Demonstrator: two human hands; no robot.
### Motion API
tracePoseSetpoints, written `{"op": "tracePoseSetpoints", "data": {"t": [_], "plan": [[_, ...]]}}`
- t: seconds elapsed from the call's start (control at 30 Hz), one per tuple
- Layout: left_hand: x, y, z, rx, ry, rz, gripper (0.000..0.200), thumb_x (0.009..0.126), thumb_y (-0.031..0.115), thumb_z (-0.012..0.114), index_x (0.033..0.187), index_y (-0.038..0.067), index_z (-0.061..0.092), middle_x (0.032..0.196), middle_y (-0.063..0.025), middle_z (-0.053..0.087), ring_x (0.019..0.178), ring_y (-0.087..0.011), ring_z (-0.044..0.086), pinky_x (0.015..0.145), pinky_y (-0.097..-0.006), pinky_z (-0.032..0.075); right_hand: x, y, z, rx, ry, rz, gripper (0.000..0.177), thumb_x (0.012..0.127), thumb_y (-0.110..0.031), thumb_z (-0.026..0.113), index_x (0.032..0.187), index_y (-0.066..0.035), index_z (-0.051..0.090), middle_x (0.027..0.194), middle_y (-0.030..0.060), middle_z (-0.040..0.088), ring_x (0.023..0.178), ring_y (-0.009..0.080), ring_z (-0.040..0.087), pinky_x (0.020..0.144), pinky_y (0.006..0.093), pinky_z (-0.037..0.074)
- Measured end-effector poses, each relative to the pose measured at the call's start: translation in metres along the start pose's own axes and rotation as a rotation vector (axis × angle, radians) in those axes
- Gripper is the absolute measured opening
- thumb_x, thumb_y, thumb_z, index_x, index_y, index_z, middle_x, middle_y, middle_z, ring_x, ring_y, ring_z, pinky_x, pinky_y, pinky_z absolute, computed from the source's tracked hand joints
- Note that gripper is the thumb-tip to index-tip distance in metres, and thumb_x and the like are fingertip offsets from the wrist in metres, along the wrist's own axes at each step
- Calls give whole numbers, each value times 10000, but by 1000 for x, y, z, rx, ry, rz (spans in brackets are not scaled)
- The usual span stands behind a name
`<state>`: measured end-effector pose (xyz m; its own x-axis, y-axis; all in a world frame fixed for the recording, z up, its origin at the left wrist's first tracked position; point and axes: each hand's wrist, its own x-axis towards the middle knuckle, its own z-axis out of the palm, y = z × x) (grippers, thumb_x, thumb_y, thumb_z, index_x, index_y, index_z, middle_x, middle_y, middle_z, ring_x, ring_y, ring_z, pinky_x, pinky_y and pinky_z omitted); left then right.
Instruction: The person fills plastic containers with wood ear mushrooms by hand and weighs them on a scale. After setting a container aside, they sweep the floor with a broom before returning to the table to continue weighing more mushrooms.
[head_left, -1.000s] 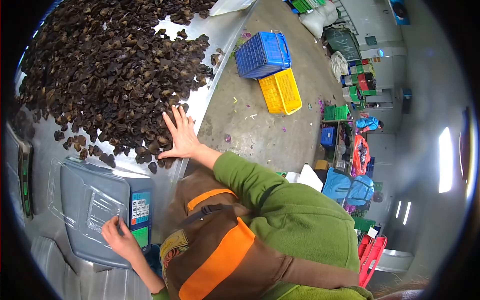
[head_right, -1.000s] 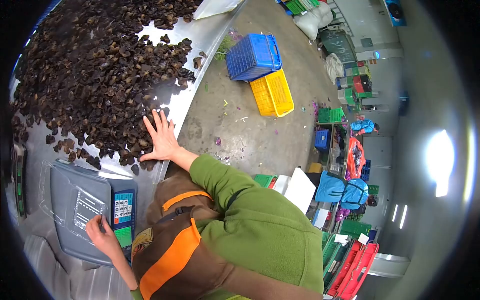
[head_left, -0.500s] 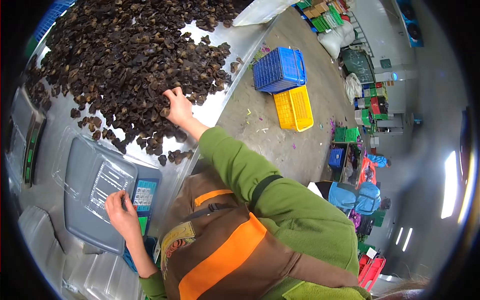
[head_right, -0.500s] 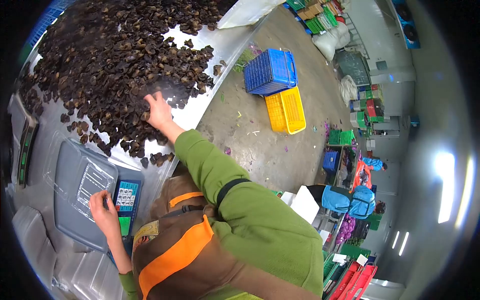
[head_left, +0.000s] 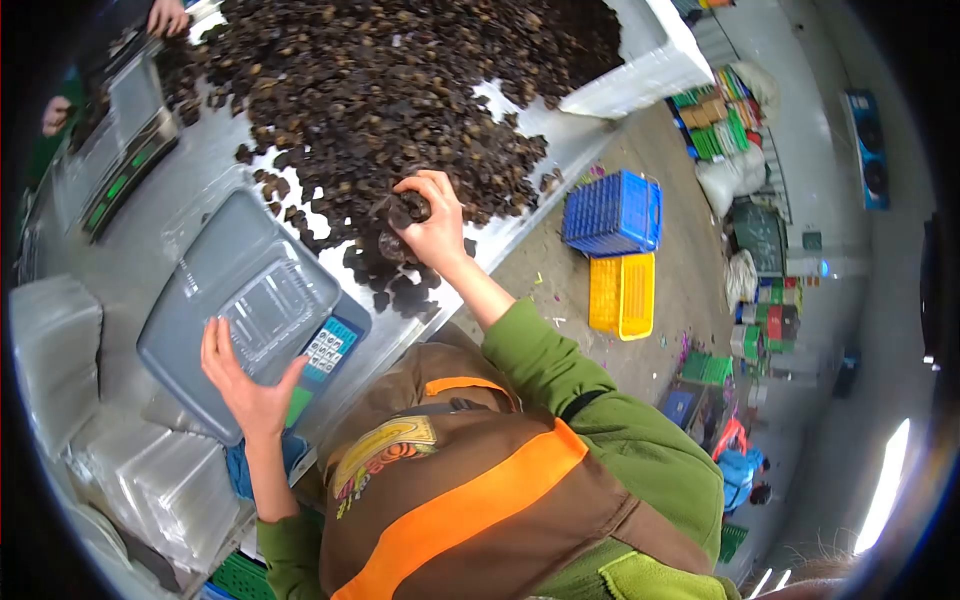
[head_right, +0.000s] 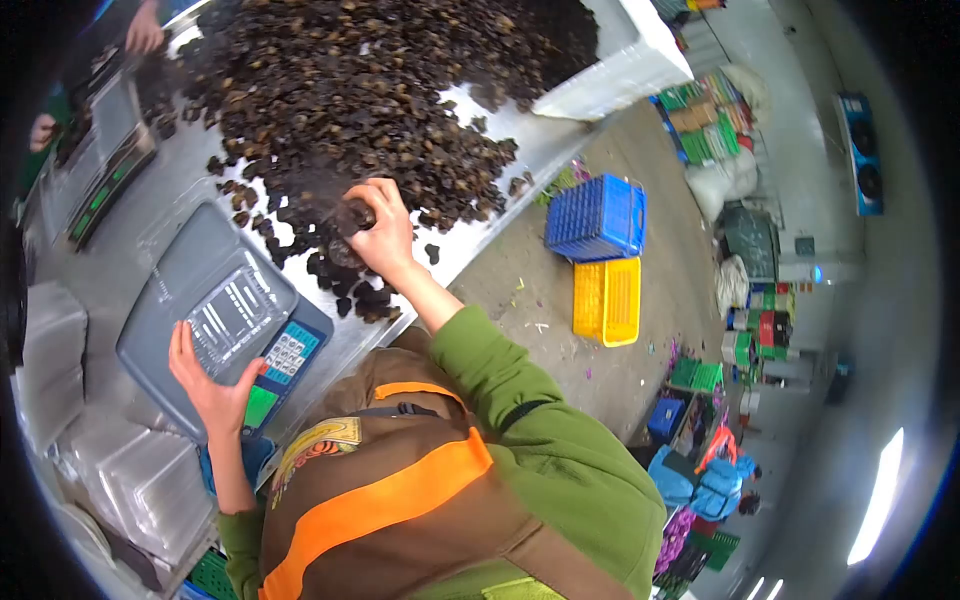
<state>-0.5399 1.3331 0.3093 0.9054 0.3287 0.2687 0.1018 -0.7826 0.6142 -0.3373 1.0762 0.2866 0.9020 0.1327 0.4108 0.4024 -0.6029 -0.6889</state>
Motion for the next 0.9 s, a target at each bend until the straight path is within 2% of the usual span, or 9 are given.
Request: {"op": "tracePoseSetpoints", "data": {"t": [0.07, 0.2, 0.3, 0.43, 0.57, 0.63, 0.67, 0.77, 0.9], "plan": [[6, -2, 4, 38, 14, 67, 1237, 541, 434, 907, 1500, 48, 227, 1511, -219, 280, 1387, -398, 286, 1125, -499, 266, 3, -44, 14, 165, -60, -107, 298, 657, -88, 754, 941, -102, 664, 1043, 119, 590, 969, 319, 616, 815, 380, 517], [18, -3, 14, -34, 71, 203, 1324, 539, 483, 896, 1515, 45, 117, 1535, -257, 188, 1408, -444, 231, 1150, -525, 234, -12, -109, 59, 387, -256, -232, 346, 622, -73, 772, 950, -95, 662, 1055, 116, 591, 969, 302, 620, 814, 379, 517], [21, -10, 24, -101, 99, 185, 1314, 549, 466, 898, 1514, 42, 114, 1532, -263, 196, 1405, -444, 239, 1146, -524, 240, -27, -132, 90, 388, -446, -323, 402, 629, -78, 749, 1014, -113, 641, 1112, 105, 575, 975, 329, 622, 815, 405, 525], [19, -23, 28, -132, 138, 34, 1133, 650, 367, 862, 1495, 18, 193, 1520, -232, 267, 1399, -404, 290, 1143, -504, 252, -36, -131, 109, 255, -671, -414, 558, 643, -168, 755, 1169, -116, 577, 1280, 143, 489, 1157, 365, 527, 868, 430, 499], [17, -26, 30, -2, 153, 100, 969, 682, 314, 826, 1453, 14, 323, 1454, -213, 392, 1367, -389, 352, 1140, -481, 267, -28, -136, 96, 203, -628, -493, 444, 683, -157, 737, 1103, -83, 613, 1205, 133, 547, 1103, 353, 555, 879, 420, 486], [24, -16, 31, -30, 188, 68, 929, 653, 273, 838, 1425, 29, 383, 1410, -187, 447, 1345, -382, 384, 1132, -477, 279, -19, -131, 102, 220, -693, -390, 277, 728, -110, 703, 996, -62, 655, 1072, 119, 611, 1024, 331, 584, 856, 409, 495], [27, -14, 31, -46, 186, 19, 895, 646, 251, 844, 1401, 32, 417, 1387, -174, 466, 1337, -373, 396, 1123, -476, 291, -15, -131, 106, 256, -586, -388, 159, 752, -61, 672, 911, -45, 671, 941, 113, 634, 927, 327, 606, 822, 399, 507], [36, -13, 33, -86, 220, -70, 794, 638, 205, 861, 1331, 49, 505, 1319, -145, 510, 1289, -351, 443, 1086, -462, 338, -4, -119, 114, 298, -564, -304, 133, 749, -61, 679, 877, -24, 684, 877, 161, 635, 837, 368, 625, 751, 426, 517], [40, -13, 31, -89, 252, -133, 796, 638, 279, 876, 1317, 62, 521, 1295, -139, 506, 1210, -348, 472, 1038, -467, 368, 1, -107, 107, 350, -494, -210, 134, 791, -32, 683, 923, -12, 690, 878, 139, 668, 782, 270, 676, 697, 332, 540]]}}
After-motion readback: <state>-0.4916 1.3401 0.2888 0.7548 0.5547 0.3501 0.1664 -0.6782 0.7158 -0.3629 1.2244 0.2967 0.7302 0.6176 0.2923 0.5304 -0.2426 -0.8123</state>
